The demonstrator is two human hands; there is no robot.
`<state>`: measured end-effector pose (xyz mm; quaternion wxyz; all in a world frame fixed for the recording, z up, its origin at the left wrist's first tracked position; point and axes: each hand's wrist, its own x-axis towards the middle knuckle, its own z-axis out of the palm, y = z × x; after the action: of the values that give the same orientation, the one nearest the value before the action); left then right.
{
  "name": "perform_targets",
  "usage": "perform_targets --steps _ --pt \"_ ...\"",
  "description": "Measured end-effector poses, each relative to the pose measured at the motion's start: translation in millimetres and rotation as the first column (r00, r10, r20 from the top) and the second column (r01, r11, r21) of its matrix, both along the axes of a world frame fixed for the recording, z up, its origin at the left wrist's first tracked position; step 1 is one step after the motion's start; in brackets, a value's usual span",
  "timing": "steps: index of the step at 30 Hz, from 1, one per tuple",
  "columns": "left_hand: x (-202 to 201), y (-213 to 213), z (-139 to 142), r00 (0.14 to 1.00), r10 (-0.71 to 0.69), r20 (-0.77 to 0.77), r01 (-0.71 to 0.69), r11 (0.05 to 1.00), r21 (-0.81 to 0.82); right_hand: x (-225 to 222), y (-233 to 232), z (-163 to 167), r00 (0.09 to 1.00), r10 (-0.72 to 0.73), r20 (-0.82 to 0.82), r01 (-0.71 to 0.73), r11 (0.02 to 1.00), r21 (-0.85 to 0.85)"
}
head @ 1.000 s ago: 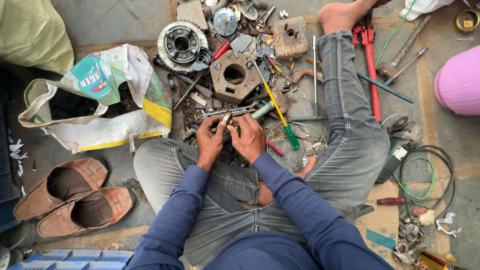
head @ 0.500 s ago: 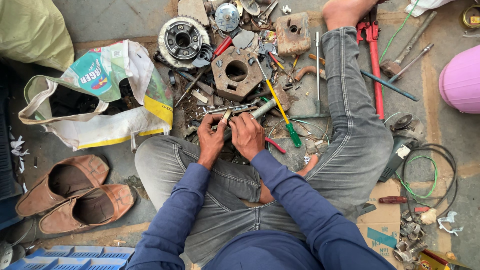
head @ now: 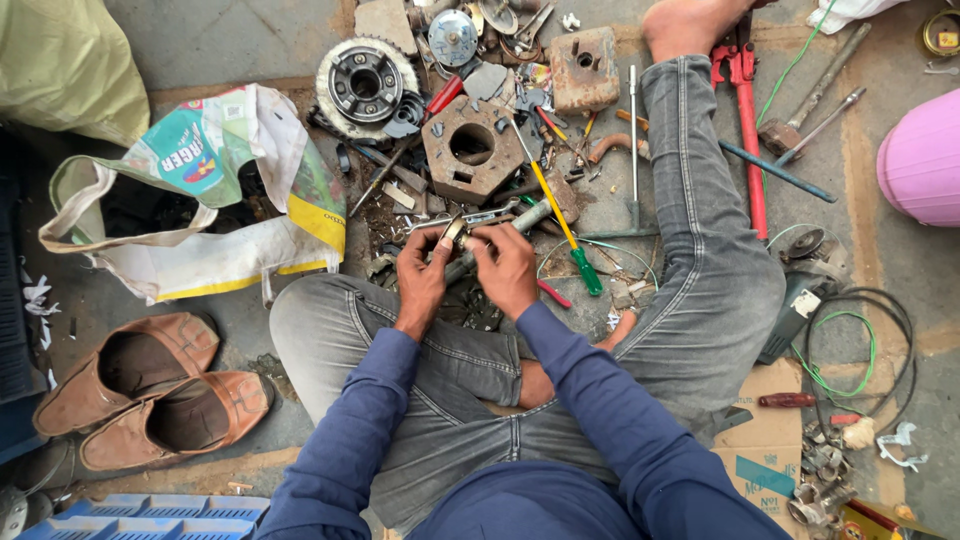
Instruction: The person sits on the floor and uses pliers and a T-handle tool to manipulate a small cylindrical mechanical component. They repeatedly grip, pry, and adjust the part, occasionally setting tools down and picking them up again. The workspace is cluttered with various tools and parts.
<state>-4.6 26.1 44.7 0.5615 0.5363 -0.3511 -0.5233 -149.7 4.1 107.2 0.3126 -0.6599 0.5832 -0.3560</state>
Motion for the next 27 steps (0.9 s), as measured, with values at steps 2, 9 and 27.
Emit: perform_targets --steps 2,9,27 --pt "0.4 -0.6 -2.7 0.999 -0.021 -0.035 0.020 0.999 -0.030 -2.9 -3.3 -2.3 0.998 0.013 0.064 -0.012 1.000 -0.014" --pt "3.6 -0.6 3.2 0.973 -0.068 0.220 0.099 0.986 -0.131 1.2 -9.8 -11.0 0.999 0.001 0.036 -0.002 1.000 0.026" --pt "7.4 -2.3 2.3 0.926 0.043 0.374 0.025 0.984 -0.176 15.8 -9.6 -30.3 0.998 -0.019 0.066 0.014 0.997 0.073"
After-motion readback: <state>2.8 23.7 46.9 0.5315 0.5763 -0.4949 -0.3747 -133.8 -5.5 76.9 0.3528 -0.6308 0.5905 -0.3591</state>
